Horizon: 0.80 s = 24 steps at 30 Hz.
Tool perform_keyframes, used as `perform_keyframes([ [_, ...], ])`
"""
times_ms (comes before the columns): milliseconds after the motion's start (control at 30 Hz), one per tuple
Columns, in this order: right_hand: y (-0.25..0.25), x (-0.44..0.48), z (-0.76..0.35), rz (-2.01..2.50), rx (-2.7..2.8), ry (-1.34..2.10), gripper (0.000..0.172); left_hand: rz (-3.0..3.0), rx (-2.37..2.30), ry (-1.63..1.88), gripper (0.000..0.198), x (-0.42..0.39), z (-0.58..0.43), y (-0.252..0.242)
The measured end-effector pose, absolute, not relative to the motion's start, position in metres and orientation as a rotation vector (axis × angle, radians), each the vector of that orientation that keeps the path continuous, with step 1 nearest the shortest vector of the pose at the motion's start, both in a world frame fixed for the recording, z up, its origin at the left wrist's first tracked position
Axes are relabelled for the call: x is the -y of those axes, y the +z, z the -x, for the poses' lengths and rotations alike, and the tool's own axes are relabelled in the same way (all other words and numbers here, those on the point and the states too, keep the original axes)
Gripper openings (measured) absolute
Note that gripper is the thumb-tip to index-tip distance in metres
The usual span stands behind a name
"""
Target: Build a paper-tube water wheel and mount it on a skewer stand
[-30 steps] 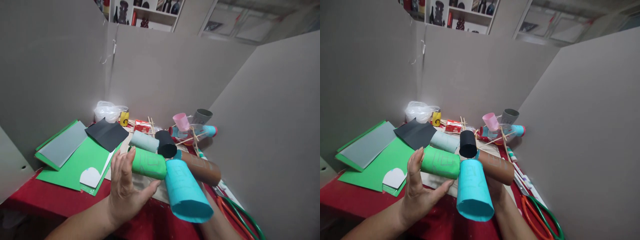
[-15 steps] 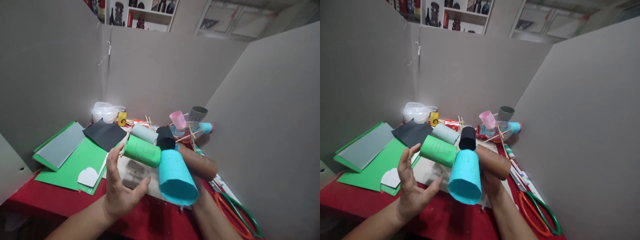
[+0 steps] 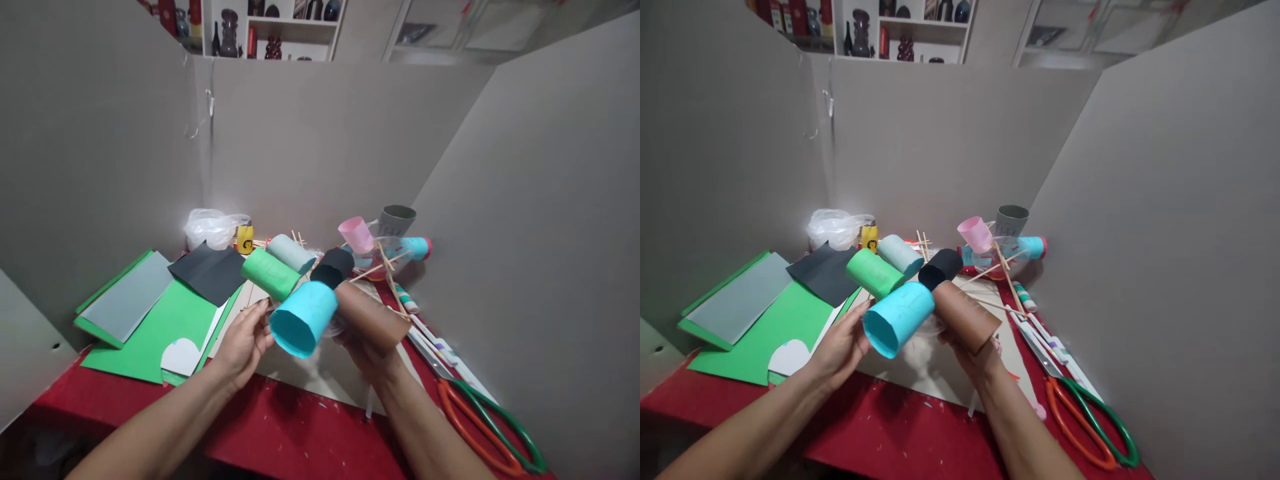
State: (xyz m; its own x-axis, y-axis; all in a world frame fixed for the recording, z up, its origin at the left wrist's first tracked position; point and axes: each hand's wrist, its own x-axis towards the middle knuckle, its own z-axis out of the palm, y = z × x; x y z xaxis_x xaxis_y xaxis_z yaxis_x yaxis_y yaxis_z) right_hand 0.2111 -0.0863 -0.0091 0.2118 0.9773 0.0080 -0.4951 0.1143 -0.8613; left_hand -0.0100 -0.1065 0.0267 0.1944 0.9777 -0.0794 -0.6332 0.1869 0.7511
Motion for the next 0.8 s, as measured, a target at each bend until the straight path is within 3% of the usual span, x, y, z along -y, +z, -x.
perform_keyframes([
  [300,-0.016,0.074,-0.212,0.982,0.795,1.304,0.024,-0.686,-0.714,1.189,0.022,0.089,0.018,0.027],
  [467,-0.003,0.075,-0.209,1.069,0.823,1.339,0.026,-0.757,-0.741,1.152,0.031,0.081,0.019,0.028],
  [600,0.009,0.086,-0.23,1.214,0.866,1.312,0.024,-0.711,-0.848,1.169,0.023,0.073,0.025,0.026],
  [800,0.021,0.139,-0.296,1.459,1.015,0.967,0.039,-0.731,-0.869,1.055,0.017,0.074,0.038,0.023],
])
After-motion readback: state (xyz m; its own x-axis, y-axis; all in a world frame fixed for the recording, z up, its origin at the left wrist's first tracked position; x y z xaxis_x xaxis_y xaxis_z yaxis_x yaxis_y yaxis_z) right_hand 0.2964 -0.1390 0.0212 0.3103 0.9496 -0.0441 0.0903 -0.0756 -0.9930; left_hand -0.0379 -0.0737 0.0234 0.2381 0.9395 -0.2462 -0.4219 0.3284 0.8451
